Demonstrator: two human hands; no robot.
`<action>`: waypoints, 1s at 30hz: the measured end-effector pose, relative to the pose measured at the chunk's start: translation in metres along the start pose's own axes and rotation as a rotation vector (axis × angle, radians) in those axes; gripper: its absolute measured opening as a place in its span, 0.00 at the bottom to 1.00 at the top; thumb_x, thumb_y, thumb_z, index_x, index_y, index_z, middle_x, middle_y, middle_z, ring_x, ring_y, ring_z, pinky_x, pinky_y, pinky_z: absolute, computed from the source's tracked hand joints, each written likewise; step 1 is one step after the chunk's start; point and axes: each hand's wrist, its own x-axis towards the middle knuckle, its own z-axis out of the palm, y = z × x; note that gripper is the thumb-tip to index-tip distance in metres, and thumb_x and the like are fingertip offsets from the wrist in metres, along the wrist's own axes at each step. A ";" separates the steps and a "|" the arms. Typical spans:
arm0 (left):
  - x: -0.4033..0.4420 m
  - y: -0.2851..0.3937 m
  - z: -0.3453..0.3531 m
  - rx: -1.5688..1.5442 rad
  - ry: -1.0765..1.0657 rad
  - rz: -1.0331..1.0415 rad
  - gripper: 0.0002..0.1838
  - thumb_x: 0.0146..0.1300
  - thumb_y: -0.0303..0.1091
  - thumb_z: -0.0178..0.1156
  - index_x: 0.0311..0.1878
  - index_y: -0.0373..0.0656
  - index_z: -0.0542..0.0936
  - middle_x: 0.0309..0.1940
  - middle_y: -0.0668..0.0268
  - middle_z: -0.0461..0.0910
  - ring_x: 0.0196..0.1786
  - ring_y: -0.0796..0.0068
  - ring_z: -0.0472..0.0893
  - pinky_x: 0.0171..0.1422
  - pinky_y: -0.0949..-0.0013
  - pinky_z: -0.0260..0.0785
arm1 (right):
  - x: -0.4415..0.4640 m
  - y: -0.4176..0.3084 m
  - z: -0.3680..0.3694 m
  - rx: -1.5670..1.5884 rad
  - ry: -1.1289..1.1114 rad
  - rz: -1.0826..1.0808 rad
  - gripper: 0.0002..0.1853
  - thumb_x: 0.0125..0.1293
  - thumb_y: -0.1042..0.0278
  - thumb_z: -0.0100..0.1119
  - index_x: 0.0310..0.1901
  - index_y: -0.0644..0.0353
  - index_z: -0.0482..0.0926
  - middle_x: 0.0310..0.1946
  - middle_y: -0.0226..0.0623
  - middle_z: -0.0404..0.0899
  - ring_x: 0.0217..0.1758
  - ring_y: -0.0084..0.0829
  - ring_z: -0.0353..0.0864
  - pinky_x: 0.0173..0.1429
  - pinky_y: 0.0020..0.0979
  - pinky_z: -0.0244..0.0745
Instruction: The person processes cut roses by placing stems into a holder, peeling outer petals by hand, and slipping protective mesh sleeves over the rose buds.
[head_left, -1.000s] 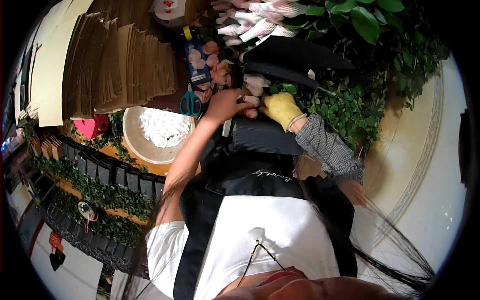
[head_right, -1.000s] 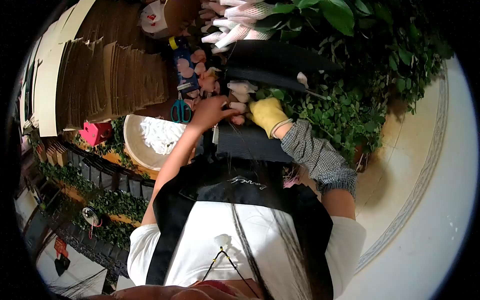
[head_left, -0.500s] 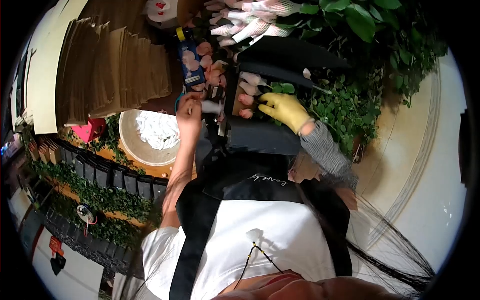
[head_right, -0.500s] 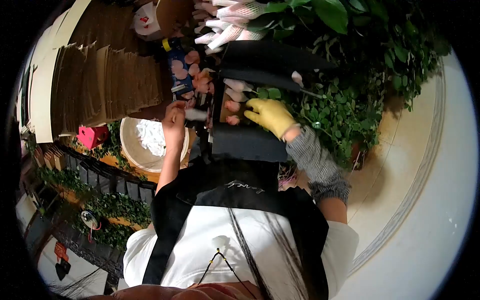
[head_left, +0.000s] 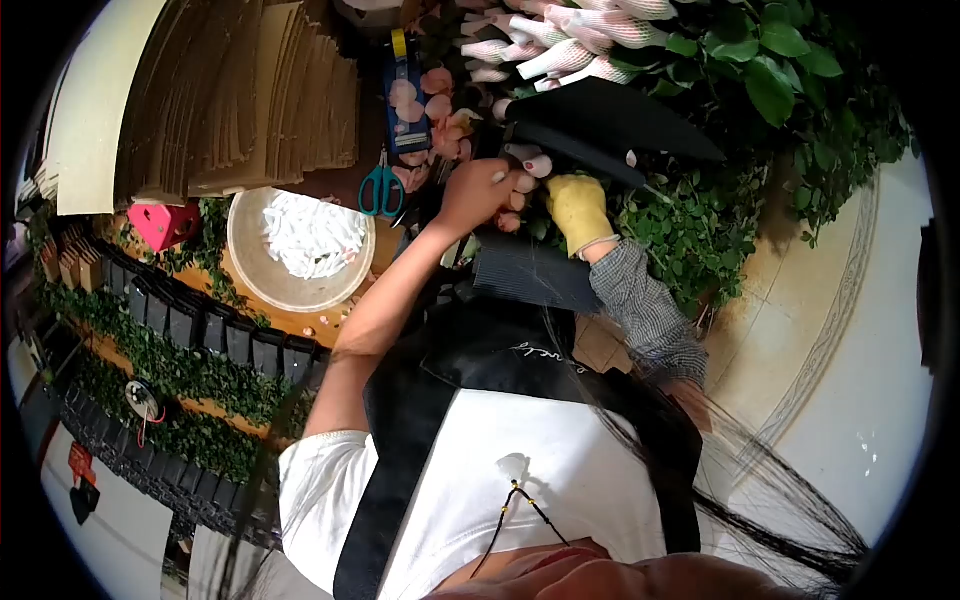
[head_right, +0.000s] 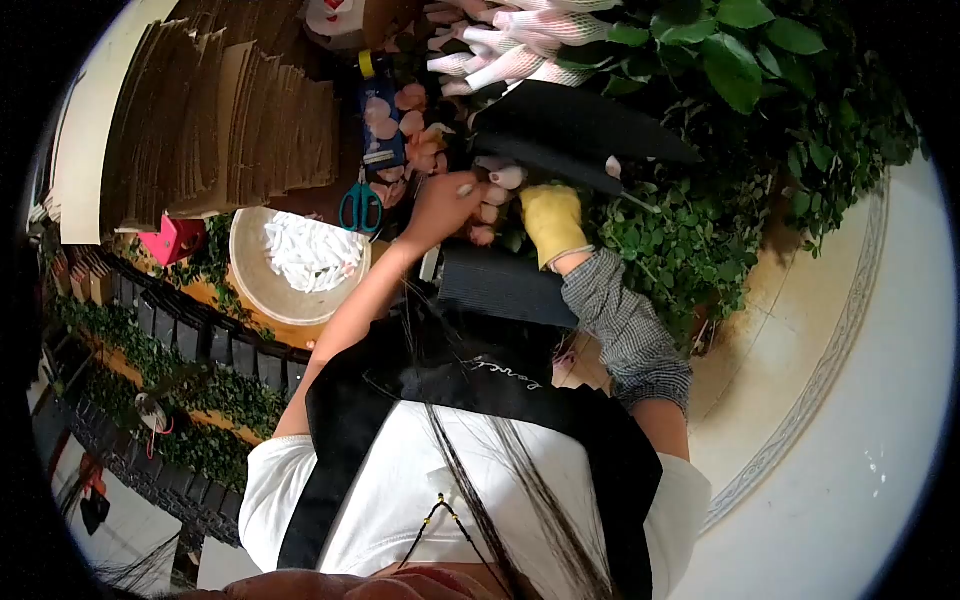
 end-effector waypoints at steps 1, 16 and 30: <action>-0.006 -0.014 0.001 -0.140 0.042 -0.078 0.12 0.66 0.38 0.62 0.35 0.37 0.81 0.25 0.57 0.78 0.30 0.54 0.79 0.34 0.59 0.71 | 0.006 0.004 0.005 -0.018 0.030 -0.002 0.13 0.61 0.54 0.64 0.38 0.56 0.84 0.37 0.39 0.86 0.44 0.43 0.86 0.48 0.44 0.80; 0.016 0.002 -0.025 0.034 -0.038 -0.213 0.16 0.67 0.44 0.65 0.37 0.38 0.80 0.33 0.53 0.82 0.35 0.58 0.83 0.37 0.60 0.72 | 0.002 0.015 0.012 -0.035 0.305 -0.038 0.13 0.65 0.59 0.61 0.47 0.56 0.78 0.26 0.41 0.84 0.28 0.47 0.84 0.35 0.45 0.79; -0.041 -0.027 -0.053 -0.312 0.393 -0.222 0.13 0.65 0.37 0.63 0.30 0.37 0.79 0.27 0.56 0.77 0.30 0.60 0.77 0.40 0.62 0.71 | 0.001 0.017 0.017 0.140 0.394 0.151 0.11 0.63 0.57 0.65 0.37 0.56 0.86 0.32 0.44 0.85 0.35 0.47 0.85 0.41 0.44 0.80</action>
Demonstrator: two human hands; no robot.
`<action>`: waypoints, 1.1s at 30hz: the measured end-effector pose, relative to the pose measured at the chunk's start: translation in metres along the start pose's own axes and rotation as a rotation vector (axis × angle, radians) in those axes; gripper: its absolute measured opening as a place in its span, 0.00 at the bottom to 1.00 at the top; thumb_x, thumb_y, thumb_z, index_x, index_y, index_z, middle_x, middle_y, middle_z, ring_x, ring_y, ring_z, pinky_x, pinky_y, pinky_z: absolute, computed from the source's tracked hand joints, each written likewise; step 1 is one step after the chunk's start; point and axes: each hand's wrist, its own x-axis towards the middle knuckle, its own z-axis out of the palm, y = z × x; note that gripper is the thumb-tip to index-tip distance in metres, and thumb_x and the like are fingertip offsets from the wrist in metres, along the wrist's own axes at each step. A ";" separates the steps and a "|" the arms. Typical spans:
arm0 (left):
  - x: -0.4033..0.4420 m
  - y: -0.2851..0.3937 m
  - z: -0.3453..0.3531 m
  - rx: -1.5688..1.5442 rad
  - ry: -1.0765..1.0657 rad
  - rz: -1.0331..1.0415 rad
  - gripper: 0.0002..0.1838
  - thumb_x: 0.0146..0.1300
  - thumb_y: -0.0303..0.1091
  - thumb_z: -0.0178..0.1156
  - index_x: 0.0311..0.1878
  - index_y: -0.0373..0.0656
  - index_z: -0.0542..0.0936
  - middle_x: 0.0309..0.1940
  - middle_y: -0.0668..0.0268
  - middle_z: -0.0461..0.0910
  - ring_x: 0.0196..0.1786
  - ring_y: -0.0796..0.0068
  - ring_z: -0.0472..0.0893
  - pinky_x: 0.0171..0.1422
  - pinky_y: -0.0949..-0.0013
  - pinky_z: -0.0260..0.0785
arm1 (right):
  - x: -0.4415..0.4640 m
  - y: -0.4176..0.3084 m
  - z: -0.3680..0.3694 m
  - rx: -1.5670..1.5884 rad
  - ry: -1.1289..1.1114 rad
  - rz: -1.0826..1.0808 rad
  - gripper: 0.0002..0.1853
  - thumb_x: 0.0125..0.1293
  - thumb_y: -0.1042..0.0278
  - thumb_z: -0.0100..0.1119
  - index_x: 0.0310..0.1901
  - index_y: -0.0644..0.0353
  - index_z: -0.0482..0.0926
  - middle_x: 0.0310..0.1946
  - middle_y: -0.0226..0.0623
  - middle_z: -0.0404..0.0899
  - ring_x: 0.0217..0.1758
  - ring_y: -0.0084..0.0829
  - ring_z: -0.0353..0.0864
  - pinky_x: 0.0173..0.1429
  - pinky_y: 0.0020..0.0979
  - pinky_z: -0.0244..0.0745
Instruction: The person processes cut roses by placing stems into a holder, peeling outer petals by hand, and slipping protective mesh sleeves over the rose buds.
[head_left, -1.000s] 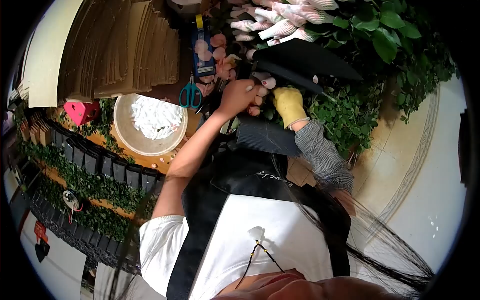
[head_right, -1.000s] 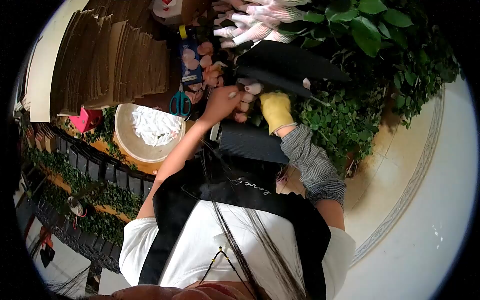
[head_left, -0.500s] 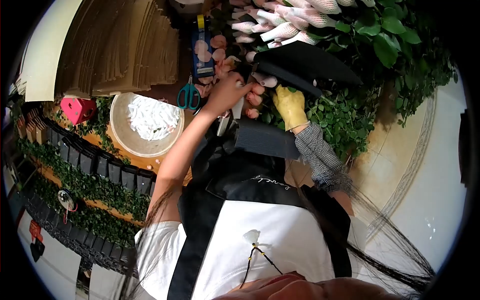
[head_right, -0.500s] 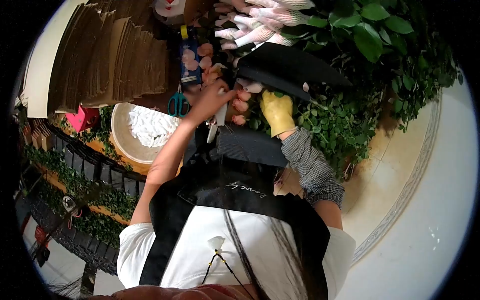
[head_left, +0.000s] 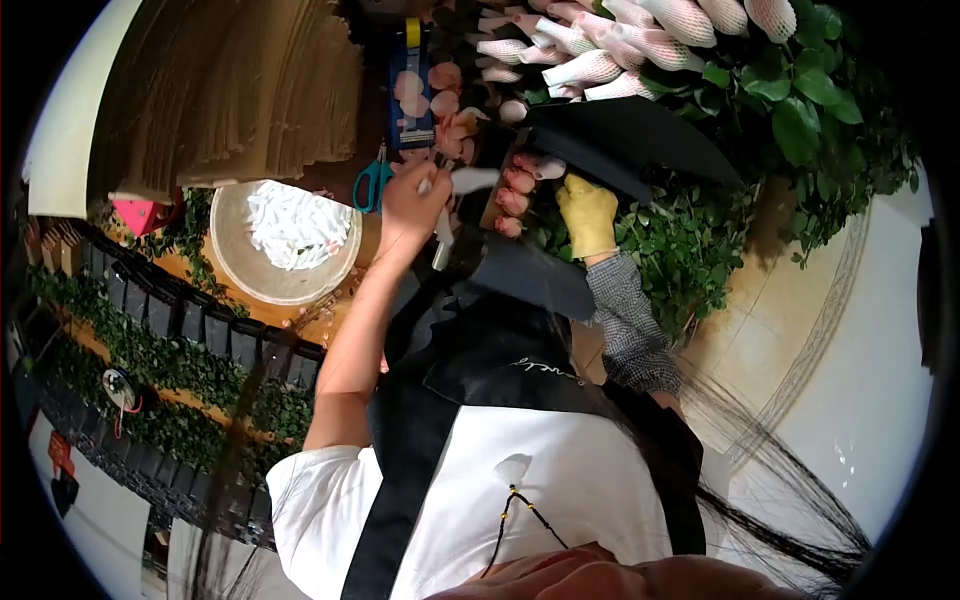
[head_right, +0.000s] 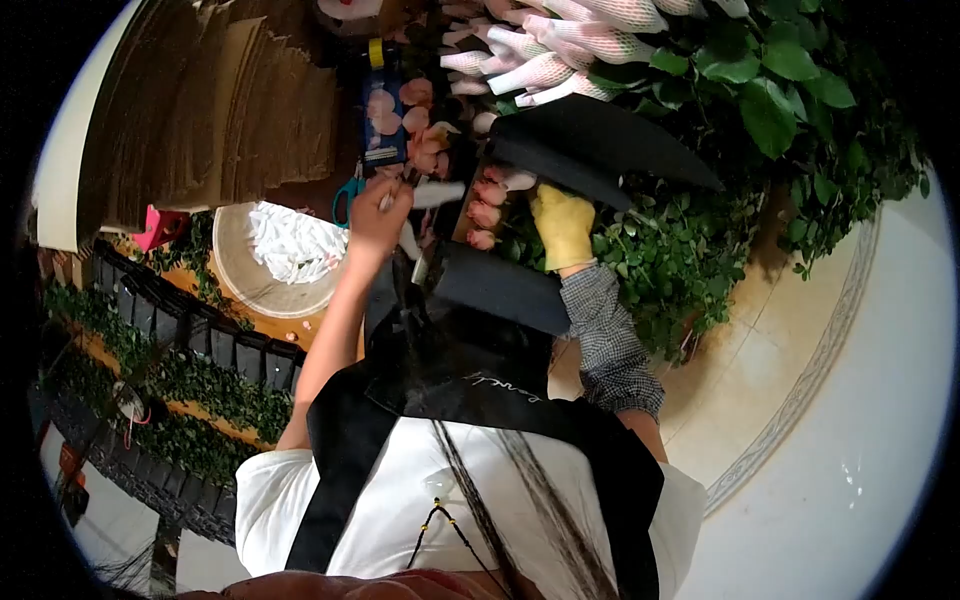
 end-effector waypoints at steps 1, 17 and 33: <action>-0.003 -0.004 -0.008 0.024 -0.020 0.147 0.13 0.65 0.37 0.64 0.31 0.36 0.78 0.29 0.58 0.77 0.31 0.63 0.76 0.41 0.64 0.70 | 0.003 0.000 -0.004 0.049 0.064 -0.070 0.11 0.62 0.56 0.65 0.36 0.55 0.86 0.30 0.45 0.84 0.33 0.48 0.85 0.40 0.45 0.80; 0.008 0.045 0.038 0.160 -0.211 0.356 0.09 0.59 0.35 0.64 0.30 0.39 0.83 0.32 0.61 0.83 0.37 0.60 0.85 0.38 0.58 0.75 | -0.002 0.013 0.000 0.249 -0.054 0.140 0.16 0.65 0.53 0.61 0.49 0.48 0.87 0.39 0.43 0.87 0.43 0.48 0.86 0.52 0.47 0.80; -0.054 -0.025 -0.115 0.245 -0.235 -0.391 0.18 0.71 0.39 0.63 0.56 0.36 0.81 0.36 0.55 0.87 0.39 0.66 0.87 0.45 0.65 0.76 | -0.030 -0.032 -0.110 0.602 -0.127 0.012 0.17 0.71 0.56 0.60 0.54 0.56 0.83 0.41 0.44 0.87 0.42 0.46 0.86 0.49 0.42 0.80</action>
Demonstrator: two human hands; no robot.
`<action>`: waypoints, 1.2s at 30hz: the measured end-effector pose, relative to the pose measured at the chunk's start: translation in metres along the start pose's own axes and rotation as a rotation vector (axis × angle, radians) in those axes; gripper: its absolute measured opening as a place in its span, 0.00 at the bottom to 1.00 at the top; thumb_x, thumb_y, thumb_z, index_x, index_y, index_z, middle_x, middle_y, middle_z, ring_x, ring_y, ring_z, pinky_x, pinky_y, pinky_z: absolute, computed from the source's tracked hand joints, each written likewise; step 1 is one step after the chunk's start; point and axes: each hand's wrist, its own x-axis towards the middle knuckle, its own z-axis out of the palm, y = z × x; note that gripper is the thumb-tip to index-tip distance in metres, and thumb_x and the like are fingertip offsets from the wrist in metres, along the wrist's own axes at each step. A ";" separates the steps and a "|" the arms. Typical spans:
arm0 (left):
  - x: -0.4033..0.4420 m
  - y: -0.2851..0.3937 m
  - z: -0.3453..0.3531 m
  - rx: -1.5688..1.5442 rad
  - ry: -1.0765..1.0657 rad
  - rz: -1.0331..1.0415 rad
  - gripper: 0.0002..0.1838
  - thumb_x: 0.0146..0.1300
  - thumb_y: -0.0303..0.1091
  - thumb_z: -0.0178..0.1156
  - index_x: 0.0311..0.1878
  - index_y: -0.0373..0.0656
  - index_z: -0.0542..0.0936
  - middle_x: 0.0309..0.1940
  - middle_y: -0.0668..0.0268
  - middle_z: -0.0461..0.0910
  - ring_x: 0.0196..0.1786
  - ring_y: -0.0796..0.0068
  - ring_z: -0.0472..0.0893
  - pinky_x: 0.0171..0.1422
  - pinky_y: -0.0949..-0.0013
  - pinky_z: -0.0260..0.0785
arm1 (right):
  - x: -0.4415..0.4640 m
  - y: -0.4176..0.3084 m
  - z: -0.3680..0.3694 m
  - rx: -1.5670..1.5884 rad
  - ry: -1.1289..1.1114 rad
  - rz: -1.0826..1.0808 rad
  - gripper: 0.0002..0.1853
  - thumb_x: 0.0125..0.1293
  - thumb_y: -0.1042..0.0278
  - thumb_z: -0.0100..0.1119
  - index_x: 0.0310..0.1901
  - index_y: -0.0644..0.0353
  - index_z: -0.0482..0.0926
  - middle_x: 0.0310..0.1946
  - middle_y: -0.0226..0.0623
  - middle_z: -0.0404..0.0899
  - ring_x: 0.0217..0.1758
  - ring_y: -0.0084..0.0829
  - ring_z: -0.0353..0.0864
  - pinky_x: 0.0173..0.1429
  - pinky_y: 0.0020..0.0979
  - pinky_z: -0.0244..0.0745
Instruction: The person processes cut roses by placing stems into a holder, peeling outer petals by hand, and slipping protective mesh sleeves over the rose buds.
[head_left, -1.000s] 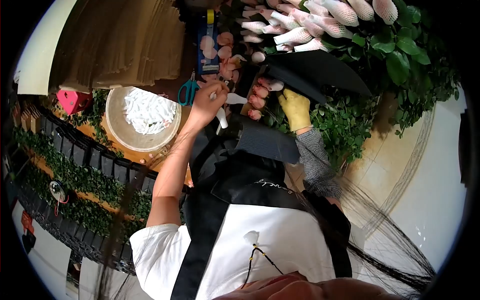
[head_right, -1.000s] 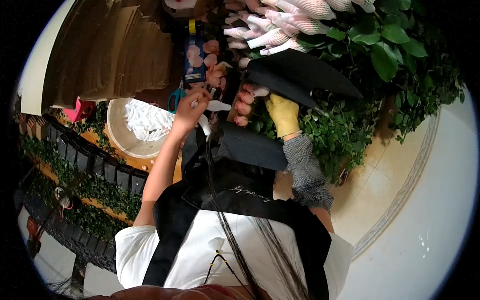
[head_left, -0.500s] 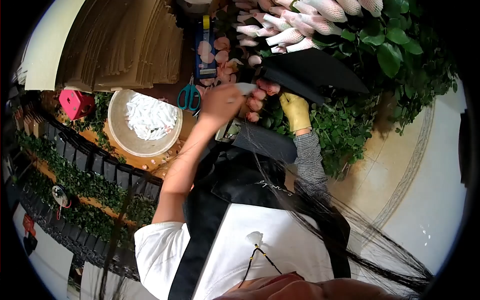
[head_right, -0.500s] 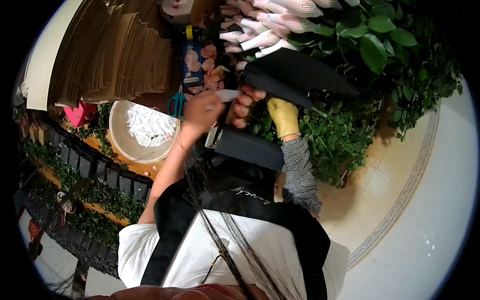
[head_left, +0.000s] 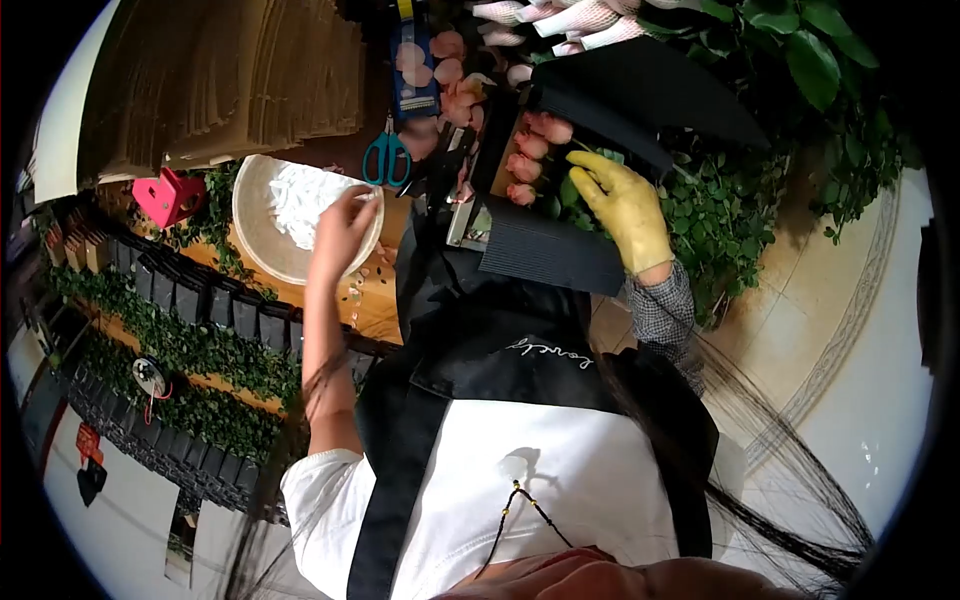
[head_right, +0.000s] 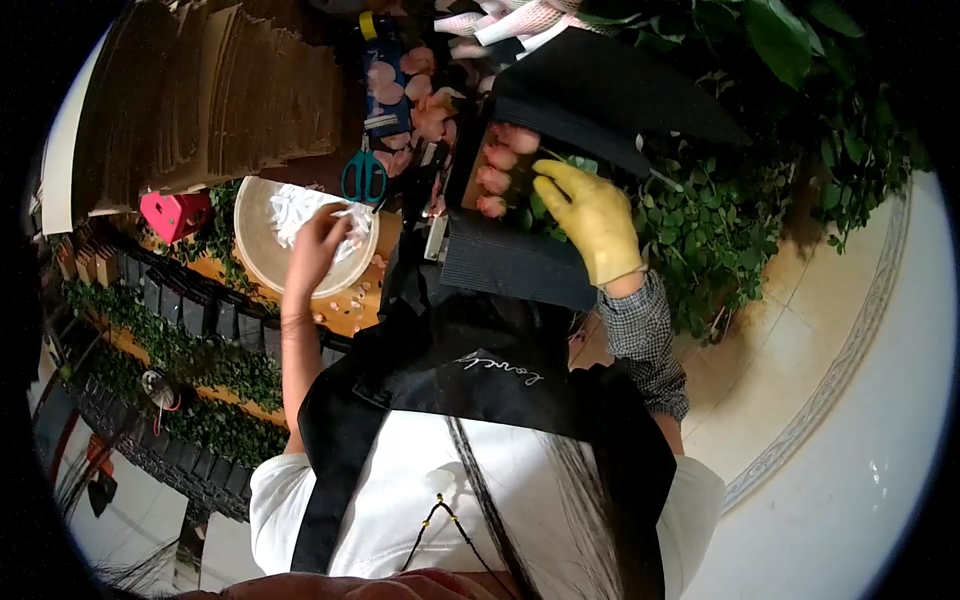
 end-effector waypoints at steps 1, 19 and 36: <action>0.006 0.028 0.016 -0.011 -0.062 0.077 0.15 0.71 0.38 0.62 0.53 0.36 0.82 0.36 0.54 0.87 0.38 0.67 0.86 0.44 0.65 0.76 | 0.000 -0.008 0.002 0.036 -0.079 0.076 0.17 0.71 0.56 0.59 0.54 0.57 0.83 0.43 0.45 0.87 0.44 0.47 0.86 0.49 0.40 0.81; 0.071 0.080 0.127 -0.154 -0.227 0.305 0.14 0.77 0.32 0.52 0.55 0.33 0.79 0.43 0.57 0.87 0.48 0.69 0.87 0.53 0.68 0.76 | 0.033 0.044 0.073 -0.520 0.061 -0.149 0.07 0.61 0.63 0.62 0.38 0.54 0.81 0.31 0.38 0.85 0.36 0.44 0.85 0.39 0.44 0.80; -0.002 0.191 0.133 -0.223 -0.297 0.594 0.15 0.62 0.31 0.71 0.49 0.34 0.83 0.40 0.58 0.86 0.36 0.68 0.88 0.44 0.69 0.80 | -0.059 0.007 0.010 0.874 0.194 0.409 0.13 0.69 0.78 0.63 0.54 0.66 0.82 0.42 0.31 0.86 0.36 0.19 0.83 0.41 0.21 0.80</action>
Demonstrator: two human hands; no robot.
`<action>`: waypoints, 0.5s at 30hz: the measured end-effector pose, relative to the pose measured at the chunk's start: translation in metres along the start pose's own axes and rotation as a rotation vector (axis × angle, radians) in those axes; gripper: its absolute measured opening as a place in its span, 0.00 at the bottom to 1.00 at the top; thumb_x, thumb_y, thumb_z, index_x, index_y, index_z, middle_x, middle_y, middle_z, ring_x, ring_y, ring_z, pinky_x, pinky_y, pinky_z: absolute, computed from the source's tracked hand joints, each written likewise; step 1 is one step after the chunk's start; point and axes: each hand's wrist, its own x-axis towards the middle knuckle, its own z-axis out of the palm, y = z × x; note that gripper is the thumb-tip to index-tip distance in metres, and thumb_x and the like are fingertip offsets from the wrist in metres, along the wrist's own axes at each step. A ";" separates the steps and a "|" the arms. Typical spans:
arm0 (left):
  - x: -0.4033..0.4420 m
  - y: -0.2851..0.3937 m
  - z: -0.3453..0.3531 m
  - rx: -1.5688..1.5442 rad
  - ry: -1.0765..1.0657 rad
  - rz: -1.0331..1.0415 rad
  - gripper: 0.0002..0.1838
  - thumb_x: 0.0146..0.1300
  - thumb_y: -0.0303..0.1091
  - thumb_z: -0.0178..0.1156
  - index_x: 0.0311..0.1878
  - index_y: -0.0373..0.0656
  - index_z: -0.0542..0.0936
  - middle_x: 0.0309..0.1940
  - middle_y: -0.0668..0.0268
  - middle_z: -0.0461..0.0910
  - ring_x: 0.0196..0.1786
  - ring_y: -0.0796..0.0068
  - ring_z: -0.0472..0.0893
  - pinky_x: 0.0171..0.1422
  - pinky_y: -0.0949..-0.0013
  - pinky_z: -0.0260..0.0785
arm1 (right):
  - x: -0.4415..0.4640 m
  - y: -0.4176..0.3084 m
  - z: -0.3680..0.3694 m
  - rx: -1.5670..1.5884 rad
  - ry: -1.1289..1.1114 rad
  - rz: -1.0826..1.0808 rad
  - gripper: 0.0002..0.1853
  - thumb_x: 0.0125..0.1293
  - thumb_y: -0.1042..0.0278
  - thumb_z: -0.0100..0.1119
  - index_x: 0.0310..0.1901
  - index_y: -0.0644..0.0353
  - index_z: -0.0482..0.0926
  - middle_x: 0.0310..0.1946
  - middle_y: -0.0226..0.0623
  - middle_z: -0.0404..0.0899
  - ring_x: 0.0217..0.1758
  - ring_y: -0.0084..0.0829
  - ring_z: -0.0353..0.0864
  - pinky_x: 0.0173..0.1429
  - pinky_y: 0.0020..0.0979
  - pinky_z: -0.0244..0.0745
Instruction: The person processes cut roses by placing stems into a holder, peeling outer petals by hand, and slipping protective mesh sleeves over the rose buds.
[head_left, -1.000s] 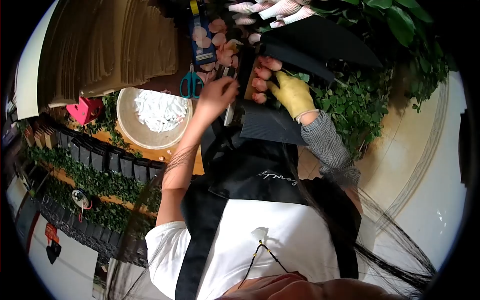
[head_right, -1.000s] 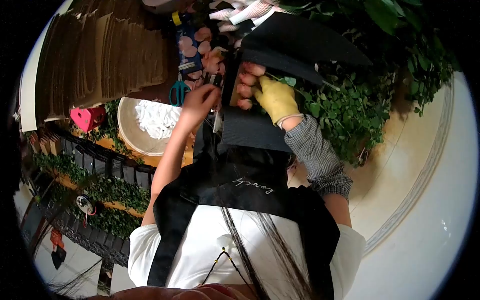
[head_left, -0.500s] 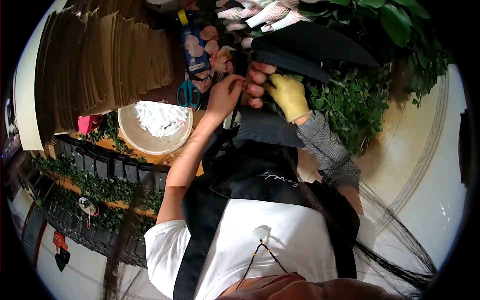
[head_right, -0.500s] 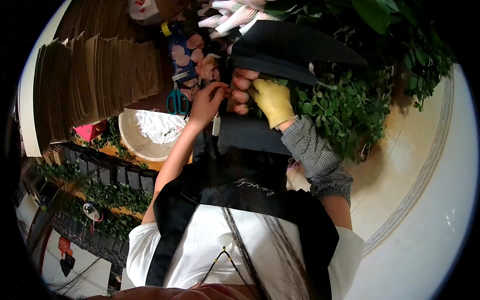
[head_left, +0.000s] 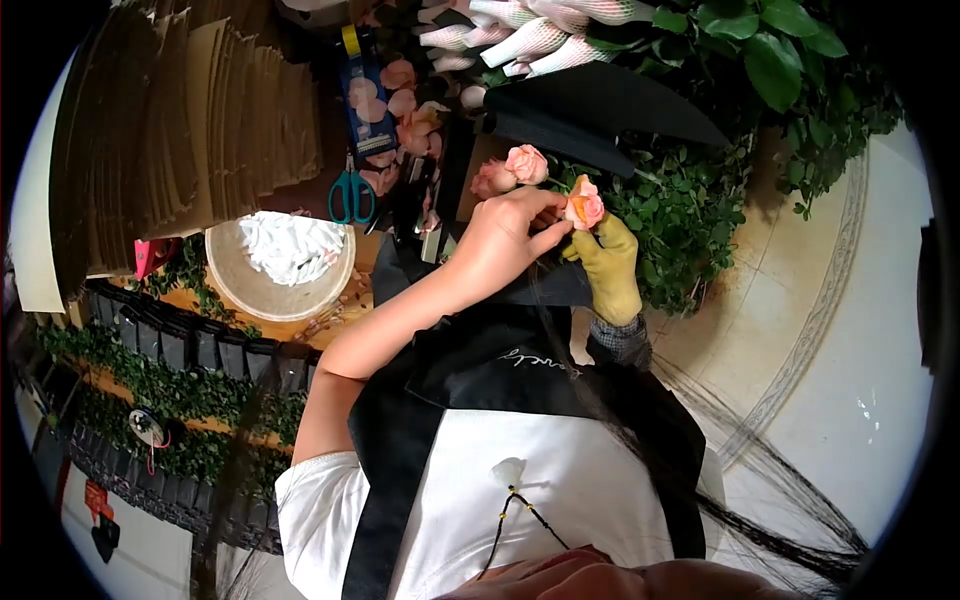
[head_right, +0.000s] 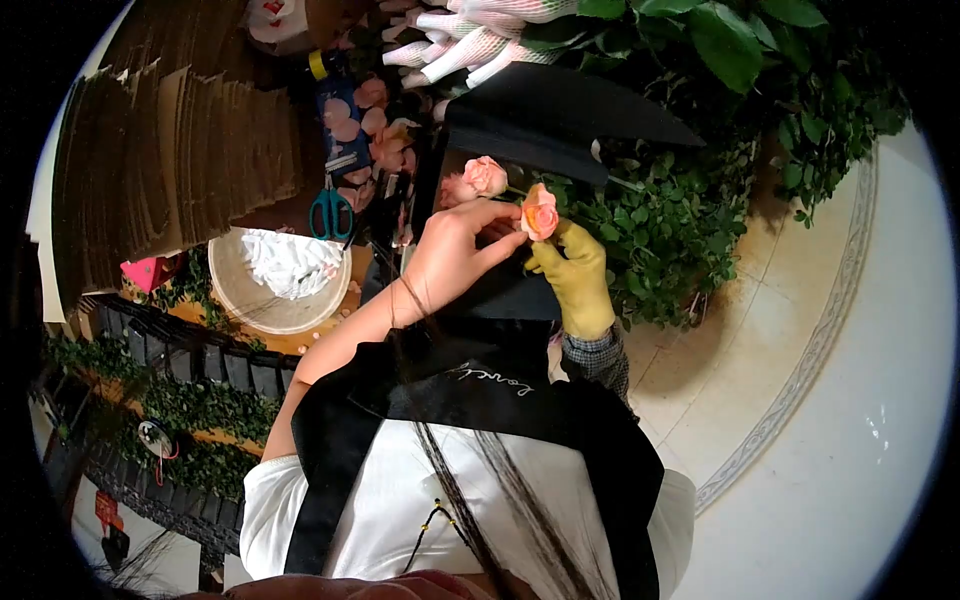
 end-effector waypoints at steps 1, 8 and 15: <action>0.001 0.003 -0.001 -0.020 -0.019 0.001 0.15 0.61 0.31 0.71 0.49 0.34 0.83 0.40 0.58 0.86 0.36 0.68 0.88 0.44 0.69 0.80 | -0.002 0.001 0.002 0.033 0.033 -0.053 0.13 0.69 0.78 0.63 0.54 0.65 0.82 0.41 0.31 0.85 0.36 0.18 0.82 0.41 0.21 0.79; -0.004 -0.002 0.008 -0.002 0.057 0.113 0.14 0.58 0.30 0.74 0.46 0.35 0.85 0.40 0.58 0.87 0.40 0.65 0.88 0.46 0.68 0.80 | -0.006 0.025 0.001 0.120 -0.007 -0.146 0.13 0.70 0.76 0.62 0.55 0.63 0.81 0.46 0.28 0.84 0.41 0.18 0.81 0.43 0.21 0.78; -0.011 -0.012 0.013 -0.026 0.094 0.223 0.09 0.61 0.25 0.70 0.44 0.34 0.86 0.40 0.55 0.86 0.41 0.59 0.87 0.46 0.66 0.80 | -0.014 0.021 0.005 0.086 0.043 -0.172 0.14 0.70 0.75 0.63 0.55 0.65 0.81 0.44 0.30 0.84 0.37 0.18 0.81 0.42 0.22 0.78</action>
